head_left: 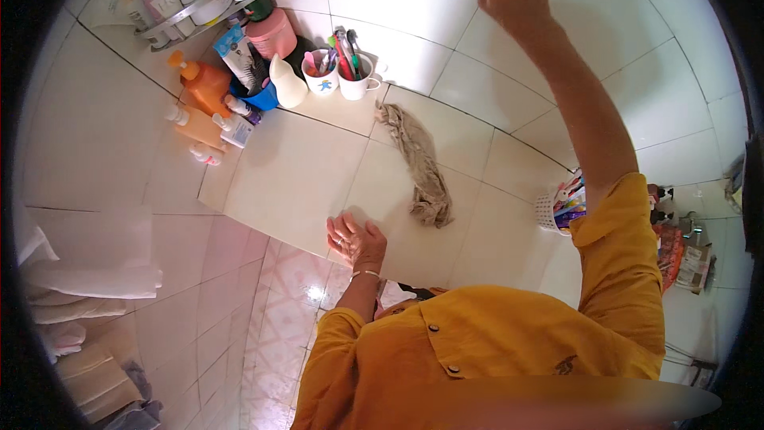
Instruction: Cleaning a tiled bathroom counter and organizing various toiletry bottles.
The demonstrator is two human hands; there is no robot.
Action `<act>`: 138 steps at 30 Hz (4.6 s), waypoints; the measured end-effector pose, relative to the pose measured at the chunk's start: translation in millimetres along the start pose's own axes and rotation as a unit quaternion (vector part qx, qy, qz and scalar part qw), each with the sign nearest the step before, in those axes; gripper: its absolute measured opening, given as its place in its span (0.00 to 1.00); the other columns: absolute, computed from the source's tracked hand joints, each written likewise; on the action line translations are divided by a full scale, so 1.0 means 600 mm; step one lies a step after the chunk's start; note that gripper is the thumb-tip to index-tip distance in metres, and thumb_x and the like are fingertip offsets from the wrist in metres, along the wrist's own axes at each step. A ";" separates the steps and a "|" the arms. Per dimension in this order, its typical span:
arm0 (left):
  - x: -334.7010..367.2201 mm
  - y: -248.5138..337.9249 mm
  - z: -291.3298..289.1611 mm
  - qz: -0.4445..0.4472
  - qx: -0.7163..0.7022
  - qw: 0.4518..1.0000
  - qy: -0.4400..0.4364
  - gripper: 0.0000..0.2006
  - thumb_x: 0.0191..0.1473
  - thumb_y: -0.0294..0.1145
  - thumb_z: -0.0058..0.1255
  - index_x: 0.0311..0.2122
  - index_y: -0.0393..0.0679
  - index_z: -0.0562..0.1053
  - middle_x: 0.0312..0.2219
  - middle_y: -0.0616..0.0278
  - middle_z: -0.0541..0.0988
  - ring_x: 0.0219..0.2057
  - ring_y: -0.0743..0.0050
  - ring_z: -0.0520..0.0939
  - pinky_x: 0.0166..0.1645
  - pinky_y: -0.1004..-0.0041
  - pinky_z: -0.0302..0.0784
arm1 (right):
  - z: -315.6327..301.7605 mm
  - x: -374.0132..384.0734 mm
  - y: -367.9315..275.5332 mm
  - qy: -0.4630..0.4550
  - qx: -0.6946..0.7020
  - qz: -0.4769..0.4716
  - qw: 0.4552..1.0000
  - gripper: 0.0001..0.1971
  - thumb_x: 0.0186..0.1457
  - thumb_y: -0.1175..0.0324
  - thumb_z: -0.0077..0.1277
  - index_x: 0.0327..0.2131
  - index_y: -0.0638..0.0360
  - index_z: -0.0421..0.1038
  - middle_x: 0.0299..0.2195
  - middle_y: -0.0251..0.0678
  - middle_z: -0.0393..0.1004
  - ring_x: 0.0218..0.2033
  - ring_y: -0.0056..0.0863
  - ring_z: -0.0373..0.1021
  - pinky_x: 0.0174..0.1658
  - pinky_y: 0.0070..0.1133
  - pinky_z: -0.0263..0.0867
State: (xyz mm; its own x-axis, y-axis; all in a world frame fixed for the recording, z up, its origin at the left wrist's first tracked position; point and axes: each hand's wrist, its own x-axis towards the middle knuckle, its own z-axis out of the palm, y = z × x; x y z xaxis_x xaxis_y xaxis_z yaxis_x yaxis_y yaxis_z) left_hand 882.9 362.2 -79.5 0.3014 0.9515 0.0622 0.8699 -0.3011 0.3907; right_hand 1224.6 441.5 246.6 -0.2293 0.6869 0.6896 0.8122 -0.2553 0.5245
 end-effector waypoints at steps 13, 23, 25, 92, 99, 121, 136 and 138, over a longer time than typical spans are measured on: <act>0.002 0.003 -0.009 -0.002 -0.009 1.000 0.003 0.27 0.43 0.36 0.47 0.49 0.39 0.57 0.48 0.52 0.59 0.57 0.50 0.51 0.57 0.51 0.44 | -0.012 0.019 -0.011 -0.111 0.054 0.107 0.987 0.08 0.45 0.74 0.46 0.32 0.58 0.71 0.36 0.42 0.69 0.39 0.40 0.67 0.37 0.28 0.66; -0.001 0.001 -0.004 0.014 -0.009 1.000 0.008 0.27 0.42 0.36 0.47 0.49 0.40 0.58 0.47 0.53 0.60 0.56 0.48 0.52 0.57 0.50 0.45 | 0.135 0.033 -0.102 -0.089 0.112 -0.017 0.990 0.05 0.44 0.72 0.49 0.27 0.60 0.71 0.28 0.36 0.69 0.26 0.35 0.69 0.23 0.27 0.69; 0.004 -0.005 -0.002 0.013 -0.005 1.000 0.016 0.27 0.42 0.37 0.47 0.49 0.40 0.58 0.48 0.53 0.60 0.56 0.49 0.52 0.57 0.50 0.45 | 0.122 0.049 -0.110 -0.066 0.055 -0.084 0.993 0.03 0.43 0.72 0.49 0.25 0.60 0.70 0.25 0.35 0.67 0.23 0.34 0.68 0.20 0.28 0.67; 0.008 0.005 -0.005 0.008 -0.009 1.000 -0.003 0.27 0.42 0.34 0.47 0.49 0.39 0.57 0.48 0.52 0.59 0.56 0.47 0.52 0.56 0.49 0.45 | 0.279 -0.294 -0.341 -0.242 0.483 0.710 0.452 0.12 0.46 0.70 0.52 0.36 0.62 0.68 0.32 0.45 0.70 0.29 0.42 0.70 0.29 0.33 0.68; 0.011 0.009 -0.006 0.038 -0.017 0.999 -0.006 0.27 0.42 0.34 0.48 0.48 0.38 0.57 0.48 0.50 0.59 0.56 0.45 0.52 0.56 0.48 0.45 | 0.373 -0.296 -0.358 0.040 0.621 0.782 -0.041 0.05 0.49 0.77 0.47 0.32 0.64 0.66 0.29 0.40 0.70 0.28 0.36 0.70 0.31 0.34 0.69; 0.008 0.004 -0.004 0.037 0.000 0.999 -0.022 0.28 0.42 0.35 0.48 0.50 0.38 0.55 0.48 0.50 0.58 0.56 0.45 0.51 0.56 0.47 0.45 | 0.332 -0.233 -0.352 0.124 0.539 0.833 -0.026 0.11 0.45 0.78 0.53 0.34 0.69 0.66 0.31 0.46 0.71 0.27 0.36 0.71 0.26 0.32 0.70; 0.009 -0.001 -0.003 0.030 -0.002 0.999 -0.017 0.29 0.42 0.34 0.48 0.50 0.37 0.55 0.48 0.49 0.58 0.55 0.42 0.52 0.56 0.47 0.45 | 0.311 -0.226 -0.338 0.102 0.608 0.787 0.001 0.09 0.49 0.76 0.48 0.35 0.69 0.65 0.33 0.46 0.71 0.29 0.37 0.71 0.29 0.33 0.69; 0.009 -0.001 -0.004 0.054 0.000 0.998 -0.020 0.30 0.41 0.36 0.48 0.50 0.37 0.54 0.47 0.51 0.57 0.56 0.42 0.49 0.55 0.46 0.45 | 0.296 -0.216 -0.334 0.096 0.591 0.801 0.015 0.09 0.49 0.75 0.48 0.36 0.67 0.66 0.33 0.45 0.71 0.30 0.37 0.71 0.27 0.33 0.69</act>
State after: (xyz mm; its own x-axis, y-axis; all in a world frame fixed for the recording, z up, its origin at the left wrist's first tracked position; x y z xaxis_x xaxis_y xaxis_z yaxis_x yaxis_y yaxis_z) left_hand 882.9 367.7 -77.0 0.4081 0.9104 0.0677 0.8315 -0.4012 0.3841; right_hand 1187.1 524.4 -36.6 0.6868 0.4005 -0.6065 -0.7254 0.4295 -0.5379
